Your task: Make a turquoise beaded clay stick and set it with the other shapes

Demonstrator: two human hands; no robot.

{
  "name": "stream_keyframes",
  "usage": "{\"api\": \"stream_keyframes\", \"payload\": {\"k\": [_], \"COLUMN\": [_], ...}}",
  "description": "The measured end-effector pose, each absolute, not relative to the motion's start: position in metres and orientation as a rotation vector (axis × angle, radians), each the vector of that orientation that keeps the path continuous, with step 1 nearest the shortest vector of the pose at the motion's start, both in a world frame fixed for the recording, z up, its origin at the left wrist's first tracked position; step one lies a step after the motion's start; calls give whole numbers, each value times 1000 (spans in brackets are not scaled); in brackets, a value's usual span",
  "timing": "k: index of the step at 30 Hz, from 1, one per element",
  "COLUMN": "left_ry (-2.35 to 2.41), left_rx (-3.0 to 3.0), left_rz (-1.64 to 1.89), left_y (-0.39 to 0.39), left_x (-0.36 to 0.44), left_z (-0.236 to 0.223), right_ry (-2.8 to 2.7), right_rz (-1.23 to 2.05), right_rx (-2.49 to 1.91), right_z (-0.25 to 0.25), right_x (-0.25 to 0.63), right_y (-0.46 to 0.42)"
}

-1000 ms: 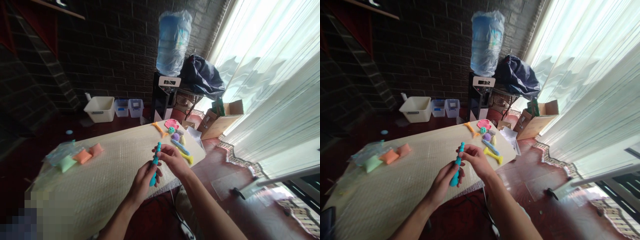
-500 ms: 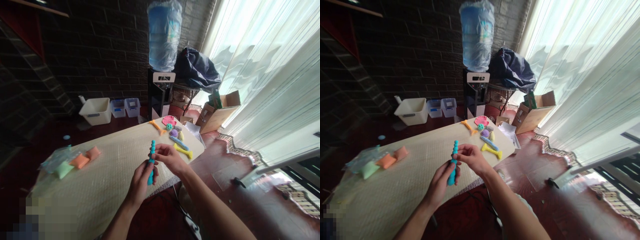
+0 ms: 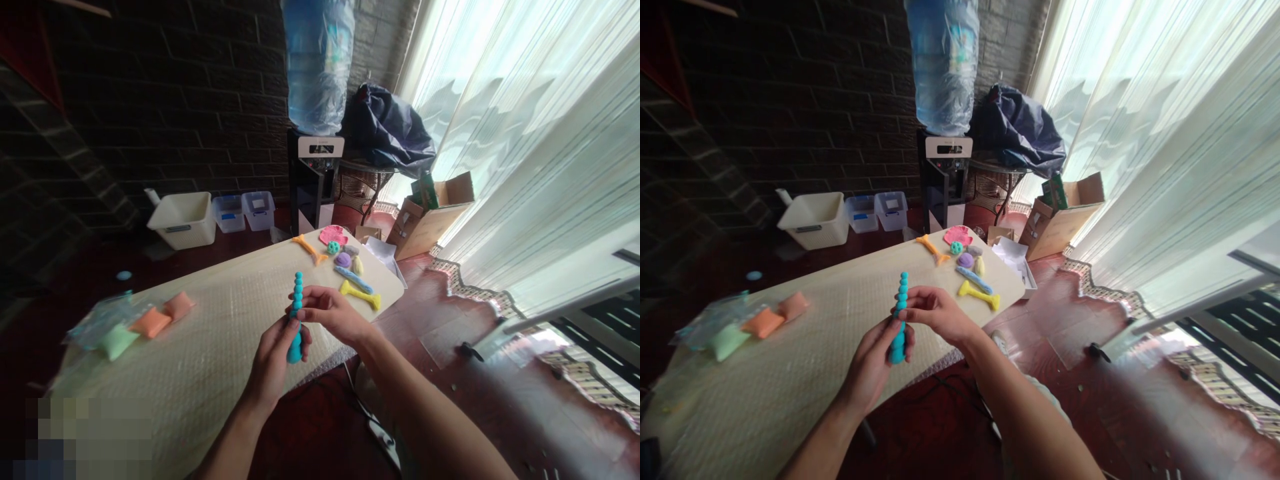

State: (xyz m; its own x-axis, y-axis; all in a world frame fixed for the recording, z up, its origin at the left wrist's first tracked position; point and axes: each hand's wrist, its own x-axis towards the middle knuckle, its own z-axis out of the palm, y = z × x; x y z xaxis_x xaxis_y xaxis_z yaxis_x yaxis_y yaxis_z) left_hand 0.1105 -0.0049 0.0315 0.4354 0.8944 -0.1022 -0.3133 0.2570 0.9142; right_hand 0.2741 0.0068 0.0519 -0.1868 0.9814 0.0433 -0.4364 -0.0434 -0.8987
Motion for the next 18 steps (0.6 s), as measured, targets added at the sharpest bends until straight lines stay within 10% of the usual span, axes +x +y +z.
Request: {"api": "stream_keyframes", "payload": {"k": [18], "left_ry": [687], "left_rx": [769], "left_rz": [914], "left_y": [-4], "left_x": [111], "left_z": [35], "right_ry": [-935], "right_rz": [1507], "right_rx": [-757], "right_z": [49], "right_x": [281], "right_y": [9]}}
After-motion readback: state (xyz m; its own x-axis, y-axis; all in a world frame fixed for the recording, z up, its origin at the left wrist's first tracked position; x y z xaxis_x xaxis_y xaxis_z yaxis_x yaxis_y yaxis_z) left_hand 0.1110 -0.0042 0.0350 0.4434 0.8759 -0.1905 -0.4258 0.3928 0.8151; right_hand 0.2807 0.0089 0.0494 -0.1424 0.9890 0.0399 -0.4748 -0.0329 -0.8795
